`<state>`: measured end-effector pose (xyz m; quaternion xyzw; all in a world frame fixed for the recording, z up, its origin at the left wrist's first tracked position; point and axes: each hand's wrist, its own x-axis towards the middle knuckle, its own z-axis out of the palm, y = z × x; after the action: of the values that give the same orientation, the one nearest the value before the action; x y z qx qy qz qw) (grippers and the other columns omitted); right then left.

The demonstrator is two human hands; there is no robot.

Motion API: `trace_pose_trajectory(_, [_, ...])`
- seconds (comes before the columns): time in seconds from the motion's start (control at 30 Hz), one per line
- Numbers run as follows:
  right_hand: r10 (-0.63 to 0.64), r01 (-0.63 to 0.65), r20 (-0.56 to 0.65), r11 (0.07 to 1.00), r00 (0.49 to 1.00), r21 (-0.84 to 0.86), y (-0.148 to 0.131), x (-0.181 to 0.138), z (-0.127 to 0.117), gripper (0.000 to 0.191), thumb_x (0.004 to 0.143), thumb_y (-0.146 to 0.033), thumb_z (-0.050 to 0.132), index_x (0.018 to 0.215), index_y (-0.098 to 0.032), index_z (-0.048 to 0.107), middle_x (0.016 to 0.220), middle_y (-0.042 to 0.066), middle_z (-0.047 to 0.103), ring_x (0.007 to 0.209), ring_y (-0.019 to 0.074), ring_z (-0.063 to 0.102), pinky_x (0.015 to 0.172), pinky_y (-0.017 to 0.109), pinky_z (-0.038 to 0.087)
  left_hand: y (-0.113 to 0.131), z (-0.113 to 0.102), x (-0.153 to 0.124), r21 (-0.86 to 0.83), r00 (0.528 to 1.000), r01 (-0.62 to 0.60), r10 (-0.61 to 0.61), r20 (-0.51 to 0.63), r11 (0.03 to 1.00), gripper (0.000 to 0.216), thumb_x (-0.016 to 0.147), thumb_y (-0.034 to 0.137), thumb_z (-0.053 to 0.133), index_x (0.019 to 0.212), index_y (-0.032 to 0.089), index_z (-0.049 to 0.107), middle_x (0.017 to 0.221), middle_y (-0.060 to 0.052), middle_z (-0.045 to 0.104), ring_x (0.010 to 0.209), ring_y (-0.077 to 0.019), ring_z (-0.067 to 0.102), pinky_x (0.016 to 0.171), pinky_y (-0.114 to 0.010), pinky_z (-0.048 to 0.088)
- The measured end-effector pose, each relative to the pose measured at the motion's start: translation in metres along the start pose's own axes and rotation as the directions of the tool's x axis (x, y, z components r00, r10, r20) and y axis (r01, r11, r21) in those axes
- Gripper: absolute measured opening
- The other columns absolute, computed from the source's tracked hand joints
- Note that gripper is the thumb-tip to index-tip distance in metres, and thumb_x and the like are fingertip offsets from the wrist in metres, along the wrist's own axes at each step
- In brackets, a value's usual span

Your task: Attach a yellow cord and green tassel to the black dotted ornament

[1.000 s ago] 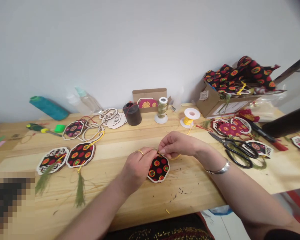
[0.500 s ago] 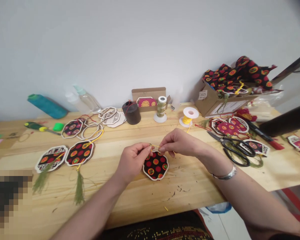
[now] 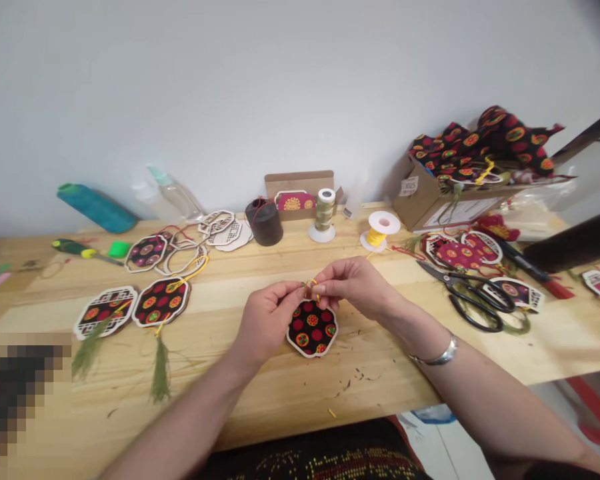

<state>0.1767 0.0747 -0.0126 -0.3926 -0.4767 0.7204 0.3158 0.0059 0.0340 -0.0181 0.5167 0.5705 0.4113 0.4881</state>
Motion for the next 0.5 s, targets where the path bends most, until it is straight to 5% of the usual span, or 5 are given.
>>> trace_pose_trajectory(0.2, [-0.254, 0.24, -0.149, 0.965, 0.956, -0.103, 0.009, 0.006, 0.008, 0.016, 0.052, -0.026, 0.083, 0.061, -0.02, 0.072, 0.068, -0.003, 0.052, 0.065, 0.0085, 0.049, 0.064, 0.026, 0.042, -0.008, 0.003, 0.001, -0.215, 0.996, 0.089, -0.085, 0.028, 0.973, 0.024, 0.075, 0.035, 0.066, 0.084, 0.014, 0.072, 0.045, 0.005, 0.047, 0.041, -0.0047, 0.036, 0.041, -0.018, 0.028])
trace_pose_trajectory(0.5, [-0.181, 0.193, -0.148, 0.979, 0.972, 0.072, 0.009, 0.006, 0.012, 0.017, 0.051, -0.026, 0.084, 0.059, -0.019, 0.071, 0.068, -0.004, 0.054, 0.065, 0.0074, 0.052, 0.065, 0.025, 0.043, -0.001, 0.008, 0.002, -0.593, 0.958, 0.285, -0.207, 0.197, 0.753, 0.023, 0.063, 0.027, 0.077, 0.076, 0.01, 0.069, 0.044, 0.01, 0.032, 0.04, -0.0011, 0.024, 0.039, -0.015, 0.019])
